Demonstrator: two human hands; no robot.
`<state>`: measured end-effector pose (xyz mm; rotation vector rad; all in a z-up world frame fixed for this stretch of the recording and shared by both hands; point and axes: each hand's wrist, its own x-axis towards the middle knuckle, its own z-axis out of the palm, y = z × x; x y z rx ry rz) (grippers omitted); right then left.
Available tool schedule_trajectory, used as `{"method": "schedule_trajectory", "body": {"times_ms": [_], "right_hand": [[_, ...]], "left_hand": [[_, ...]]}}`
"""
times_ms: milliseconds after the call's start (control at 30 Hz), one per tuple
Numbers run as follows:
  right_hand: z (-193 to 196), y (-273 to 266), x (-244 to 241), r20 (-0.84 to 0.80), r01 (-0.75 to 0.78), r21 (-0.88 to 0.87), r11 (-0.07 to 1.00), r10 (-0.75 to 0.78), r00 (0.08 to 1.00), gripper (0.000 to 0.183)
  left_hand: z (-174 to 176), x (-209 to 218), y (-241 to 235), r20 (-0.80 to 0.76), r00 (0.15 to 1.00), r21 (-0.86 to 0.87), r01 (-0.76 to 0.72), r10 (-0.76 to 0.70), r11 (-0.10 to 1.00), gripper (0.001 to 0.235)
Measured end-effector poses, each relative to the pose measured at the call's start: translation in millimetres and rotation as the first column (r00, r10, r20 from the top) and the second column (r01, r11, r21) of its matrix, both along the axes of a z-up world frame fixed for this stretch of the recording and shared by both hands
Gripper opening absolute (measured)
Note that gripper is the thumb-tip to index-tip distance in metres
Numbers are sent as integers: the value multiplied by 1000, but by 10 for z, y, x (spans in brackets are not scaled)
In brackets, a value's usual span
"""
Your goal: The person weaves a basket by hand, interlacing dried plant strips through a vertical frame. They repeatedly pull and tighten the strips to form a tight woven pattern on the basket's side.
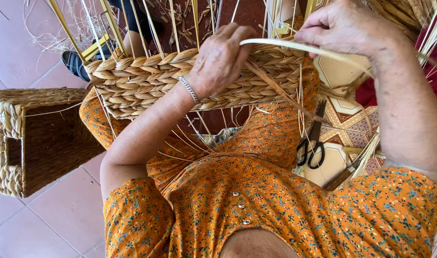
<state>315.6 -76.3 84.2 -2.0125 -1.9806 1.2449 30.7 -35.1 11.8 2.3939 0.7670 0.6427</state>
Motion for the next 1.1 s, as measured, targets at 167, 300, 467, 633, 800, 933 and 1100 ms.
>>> {"method": "schedule_trajectory", "body": {"times_ms": [167,300,467,633,800,933,1100], "right_hand": [[-247,-218,-216,-4,-151,490,858,175,984,22],[-533,-236,-640,151,-160,566,809,90,985,25],[-711,-257,-794,290,-231,767,598,-2,957,31],[-654,-478,-767,9,2,655,755,-10,1000,23],[-468,-679,-770,29,-36,790,611,21,999,45],[-286,-857,-725,306,-284,839,464,28,951,49],[-75,-792,-522,118,-106,596,796,44,992,19]], "left_hand": [[84,-173,17,213,973,35,79,-84,996,14],[53,-252,-80,150,983,215,72,-106,974,21],[-112,-133,67,14,999,47,51,-52,998,23],[-226,80,192,-91,990,-13,-106,105,994,37],[-234,193,102,62,981,99,-189,184,977,74],[-205,348,65,-238,956,286,-97,169,953,55],[-32,347,164,-220,975,5,19,-17,1000,3]]}}
